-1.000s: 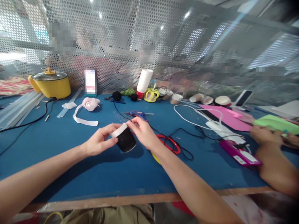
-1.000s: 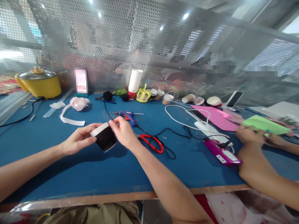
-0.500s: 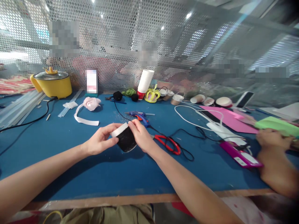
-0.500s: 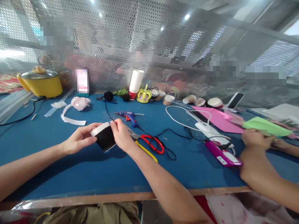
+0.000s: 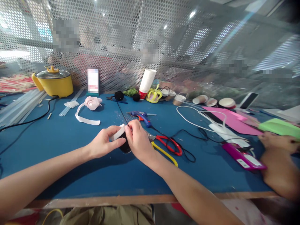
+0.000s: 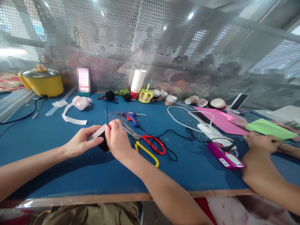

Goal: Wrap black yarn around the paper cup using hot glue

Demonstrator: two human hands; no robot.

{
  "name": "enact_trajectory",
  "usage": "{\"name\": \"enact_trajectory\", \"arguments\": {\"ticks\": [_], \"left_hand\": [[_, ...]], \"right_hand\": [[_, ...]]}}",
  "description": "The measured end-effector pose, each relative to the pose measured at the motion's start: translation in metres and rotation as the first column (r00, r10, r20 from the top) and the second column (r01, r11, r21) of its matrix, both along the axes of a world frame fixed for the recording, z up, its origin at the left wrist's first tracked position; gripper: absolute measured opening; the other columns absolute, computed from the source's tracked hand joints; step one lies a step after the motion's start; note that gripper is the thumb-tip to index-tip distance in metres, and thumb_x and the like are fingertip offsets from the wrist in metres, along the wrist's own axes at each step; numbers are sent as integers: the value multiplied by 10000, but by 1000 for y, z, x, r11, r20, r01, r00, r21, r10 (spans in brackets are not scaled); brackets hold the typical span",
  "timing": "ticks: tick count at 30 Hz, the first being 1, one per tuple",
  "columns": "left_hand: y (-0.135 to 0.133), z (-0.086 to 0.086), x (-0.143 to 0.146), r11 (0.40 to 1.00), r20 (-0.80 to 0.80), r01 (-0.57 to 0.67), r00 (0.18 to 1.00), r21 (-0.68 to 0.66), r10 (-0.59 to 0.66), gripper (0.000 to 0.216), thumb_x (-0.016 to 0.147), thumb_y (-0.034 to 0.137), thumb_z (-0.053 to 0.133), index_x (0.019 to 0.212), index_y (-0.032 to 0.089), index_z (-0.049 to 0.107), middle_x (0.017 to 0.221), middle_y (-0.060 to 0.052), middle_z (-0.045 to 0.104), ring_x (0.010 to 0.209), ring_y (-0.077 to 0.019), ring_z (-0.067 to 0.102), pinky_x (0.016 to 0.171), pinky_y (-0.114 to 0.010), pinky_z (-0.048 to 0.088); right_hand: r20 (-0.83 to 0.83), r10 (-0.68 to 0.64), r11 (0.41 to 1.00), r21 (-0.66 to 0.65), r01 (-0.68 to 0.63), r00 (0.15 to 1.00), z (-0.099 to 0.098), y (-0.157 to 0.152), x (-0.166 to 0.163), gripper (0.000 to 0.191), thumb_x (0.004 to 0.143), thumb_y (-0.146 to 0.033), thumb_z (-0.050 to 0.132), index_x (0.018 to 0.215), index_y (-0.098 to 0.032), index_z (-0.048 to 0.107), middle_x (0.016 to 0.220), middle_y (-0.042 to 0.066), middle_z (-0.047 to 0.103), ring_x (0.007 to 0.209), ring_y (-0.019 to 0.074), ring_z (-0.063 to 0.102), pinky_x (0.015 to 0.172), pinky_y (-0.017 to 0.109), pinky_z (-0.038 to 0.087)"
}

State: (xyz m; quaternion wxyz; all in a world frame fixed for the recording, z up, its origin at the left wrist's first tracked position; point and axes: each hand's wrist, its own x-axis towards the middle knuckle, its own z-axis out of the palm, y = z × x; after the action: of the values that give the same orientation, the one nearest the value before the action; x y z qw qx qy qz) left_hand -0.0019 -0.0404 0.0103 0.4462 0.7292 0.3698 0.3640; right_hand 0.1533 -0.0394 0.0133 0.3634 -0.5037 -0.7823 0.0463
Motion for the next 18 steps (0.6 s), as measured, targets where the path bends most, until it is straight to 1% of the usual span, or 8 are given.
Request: {"name": "enact_trajectory", "arguments": {"ticks": [2,4,7,10,13,15,18], "left_hand": [[-1,-1,1,999,-2,-17,1000,-36,16,327,751,358,526,932,91,582,860,-63,616,768,-184,540,683,-280,435],[-1,-2,1,998,6,-24,1000,-58,25,294,752,345,515,894,95,578,802,-43,605,713,-157,522,646,-260,425],[0,-3,1,998,-8,-32,999,-48,32,270,752,321,502,890,99,572,768,-30,587,682,-140,498,623,-247,406],[0,-3,1,999,-40,-46,998,-8,46,268,747,302,497,899,95,574,774,-33,575,691,-144,488,638,-254,396],[1,-3,1,999,-50,-48,998,14,48,253,744,284,499,887,90,576,762,-33,562,695,-146,480,652,-258,393],[1,-5,1,999,-38,-35,999,15,36,244,752,273,495,896,92,572,764,-33,560,695,-146,479,654,-258,394],[2,-7,1,1000,-3,-9,1000,17,9,249,764,265,491,932,95,562,821,-50,577,737,-159,496,691,-271,407]], "right_hand": [[40,9,1000,26,-10,999,1,-4,-3,151,875,-288,288,773,-210,367,823,77,489,706,180,500,617,309,398],[61,18,999,38,-20,998,2,-6,-5,163,875,-289,277,778,-206,378,843,93,494,717,191,506,610,317,402],[55,17,1000,14,-18,998,2,-6,-4,167,877,-296,277,776,-206,374,825,86,498,710,191,512,612,317,405],[1,10,999,-30,-10,1000,1,-3,0,150,878,-298,299,777,-207,363,777,62,496,690,178,508,630,310,406],[-78,32,998,-51,-36,996,0,0,3,138,877,-289,313,786,-201,369,772,64,504,710,177,510,655,309,411],[-116,45,997,-60,-52,992,0,1,5,133,875,-287,322,793,-198,377,777,67,512,724,178,513,670,311,414],[-148,47,996,-65,-57,988,0,1,5,126,872,-285,331,795,-202,385,796,70,524,745,180,519,692,323,415]]}}
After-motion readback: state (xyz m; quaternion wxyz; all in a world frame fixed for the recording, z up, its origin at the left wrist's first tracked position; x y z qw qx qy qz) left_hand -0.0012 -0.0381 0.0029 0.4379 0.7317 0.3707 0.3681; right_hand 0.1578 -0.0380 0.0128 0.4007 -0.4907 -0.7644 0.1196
